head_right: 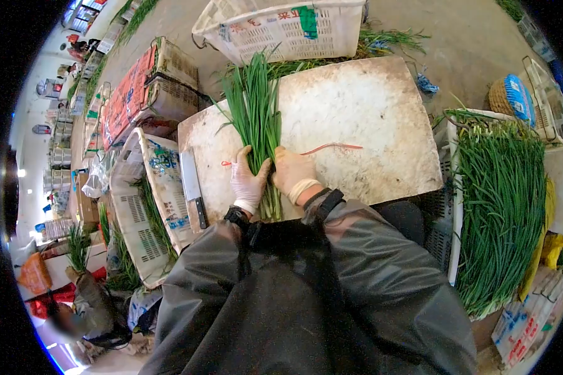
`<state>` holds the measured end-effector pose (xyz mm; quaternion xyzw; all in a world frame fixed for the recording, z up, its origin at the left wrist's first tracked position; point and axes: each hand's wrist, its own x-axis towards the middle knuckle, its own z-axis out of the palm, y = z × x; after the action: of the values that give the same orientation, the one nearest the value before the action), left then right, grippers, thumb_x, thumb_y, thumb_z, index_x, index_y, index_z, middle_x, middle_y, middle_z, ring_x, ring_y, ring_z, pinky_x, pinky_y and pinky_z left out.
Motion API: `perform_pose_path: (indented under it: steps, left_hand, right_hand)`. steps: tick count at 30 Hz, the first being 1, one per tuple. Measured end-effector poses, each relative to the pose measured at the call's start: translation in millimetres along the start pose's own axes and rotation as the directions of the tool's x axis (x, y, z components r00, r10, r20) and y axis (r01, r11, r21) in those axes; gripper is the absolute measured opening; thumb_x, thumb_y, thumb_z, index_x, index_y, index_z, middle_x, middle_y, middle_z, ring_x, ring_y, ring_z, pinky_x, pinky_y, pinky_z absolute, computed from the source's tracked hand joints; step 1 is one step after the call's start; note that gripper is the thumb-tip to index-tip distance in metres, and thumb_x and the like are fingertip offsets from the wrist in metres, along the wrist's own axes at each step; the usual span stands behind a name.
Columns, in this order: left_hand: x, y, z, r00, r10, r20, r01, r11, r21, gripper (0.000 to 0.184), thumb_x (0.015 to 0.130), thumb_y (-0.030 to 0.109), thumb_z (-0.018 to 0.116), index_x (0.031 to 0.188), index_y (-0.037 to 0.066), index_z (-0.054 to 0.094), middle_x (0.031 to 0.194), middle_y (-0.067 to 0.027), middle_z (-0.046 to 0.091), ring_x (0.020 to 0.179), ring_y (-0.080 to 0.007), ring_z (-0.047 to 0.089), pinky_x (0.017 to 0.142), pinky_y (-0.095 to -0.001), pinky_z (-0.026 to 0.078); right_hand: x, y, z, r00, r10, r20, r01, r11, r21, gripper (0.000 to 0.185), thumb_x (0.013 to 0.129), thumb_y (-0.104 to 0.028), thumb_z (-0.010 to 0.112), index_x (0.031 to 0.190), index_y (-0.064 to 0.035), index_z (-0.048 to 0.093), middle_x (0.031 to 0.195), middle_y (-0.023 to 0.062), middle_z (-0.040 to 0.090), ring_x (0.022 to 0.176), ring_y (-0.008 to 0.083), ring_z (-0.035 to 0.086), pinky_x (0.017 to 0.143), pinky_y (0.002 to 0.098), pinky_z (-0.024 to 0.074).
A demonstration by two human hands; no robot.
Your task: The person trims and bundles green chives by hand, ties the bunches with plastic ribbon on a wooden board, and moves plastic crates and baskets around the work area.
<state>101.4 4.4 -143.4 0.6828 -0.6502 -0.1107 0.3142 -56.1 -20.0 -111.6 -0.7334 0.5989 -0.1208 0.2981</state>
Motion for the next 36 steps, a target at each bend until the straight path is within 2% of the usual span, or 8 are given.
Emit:
perform_pose_path:
  steps: [15,18,21,25,26,30,34,36]
  left_hand:
    - [0,-3,-2,0.998,0.050,0.028,-0.051,0.997,0.053,0.062,0.089,0.030,0.081,0.139,0.002,0.056,0.131,-0.0202,0.063,0.120,-0.0393,0.061,0.101,-0.0466,0.050]
    - [6,-11,-4,0.996,0.080,0.025,-0.076,0.987,-0.145,0.061,0.095,0.030,0.078,0.144,0.002,0.053,0.120,-0.0171,0.067,0.111,-0.0272,0.065,0.098,-0.0384,0.052]
    - [7,-4,-24,0.946,-0.248,0.207,0.313,0.863,-0.398,0.049,0.100,0.020,0.070,0.142,0.001,0.055,0.119,-0.0199,0.070,0.103,-0.0316,0.069,0.092,-0.0405,0.055]
    - [17,-43,-28,0.971,-0.240,-0.007,0.238,0.965,-0.107,0.038,0.102,0.012,0.065,0.137,0.000,0.060,0.105,-0.0114,0.068,0.091,-0.0223,0.067,0.085,-0.0381,0.054]
    - [22,-45,-32,0.994,-0.101,-0.039,0.099,0.993,-0.063,0.030,0.098,0.006,0.064,0.127,0.001,0.065,0.107,-0.0147,0.067,0.092,-0.0298,0.069,0.085,-0.0419,0.054]
    - [15,-39,-41,0.972,-0.168,0.166,0.140,0.976,0.165,0.010,0.092,0.007,0.065,0.101,0.005,0.067,0.107,-0.0184,0.064,0.092,-0.0391,0.067,0.084,-0.0438,0.054]
    - [15,-29,-49,0.946,-0.253,0.201,0.191,0.940,0.282,0.014,0.090,0.009,0.067,0.104,0.006,0.068,0.119,-0.0192,0.063,0.102,-0.0399,0.066,0.089,-0.0464,0.053]
    - [14,-19,-53,0.998,-0.043,0.036,0.035,0.978,0.206,0.022,0.091,0.010,0.068,0.112,0.005,0.067,0.127,-0.0203,0.062,0.112,-0.0405,0.063,0.095,-0.0458,0.052]
  right_hand:
    - [2,11,-10,0.987,-0.137,0.086,0.132,0.990,0.052,0.028,0.087,-0.010,0.064,0.115,-0.0069,0.067,0.110,0.0182,0.073,0.104,0.0372,0.071,0.088,0.0467,0.0577]
    - [4,25,-18,0.991,-0.124,0.053,0.119,0.989,0.090,0.026,0.088,-0.007,0.062,0.113,-0.0084,0.071,0.110,0.0195,0.071,0.103,0.0381,0.070,0.087,0.0481,0.0572]
    - [2,45,-28,0.972,-0.182,-0.146,0.172,0.982,-0.075,0.028,0.087,-0.004,0.061,0.113,-0.0079,0.071,0.105,0.0196,0.070,0.100,0.0394,0.069,0.086,0.0488,0.0573]
    - [-3,65,-34,0.972,-0.132,-0.192,0.088,0.971,-0.221,0.018,0.085,-0.011,0.069,0.103,-0.0132,0.071,0.098,0.0114,0.065,0.096,0.0335,0.067,0.081,0.0462,0.0557]
    - [-1,71,-32,0.968,-0.175,-0.180,0.119,0.952,-0.283,0.017,0.084,-0.009,0.069,0.101,-0.0119,0.069,0.098,0.0113,0.064,0.096,0.0341,0.067,0.080,0.0457,0.0559]
    - [8,76,-29,0.966,-0.188,-0.175,0.114,0.924,-0.364,0.016,0.084,-0.007,0.068,0.099,-0.0096,0.068,0.101,0.0122,0.065,0.095,0.0323,0.068,0.080,0.0425,0.0573]
    - [18,61,-34,0.969,-0.163,-0.184,0.066,0.894,-0.444,0.017,0.083,-0.005,0.068,0.100,-0.0084,0.068,0.103,0.0130,0.066,0.095,0.0302,0.070,0.081,0.0402,0.0584]
    - [16,48,-41,0.977,-0.148,-0.157,0.060,0.885,-0.462,0.019,0.085,-0.006,0.069,0.103,-0.0081,0.068,0.104,0.0124,0.067,0.095,0.0278,0.070,0.080,0.0384,0.0586]
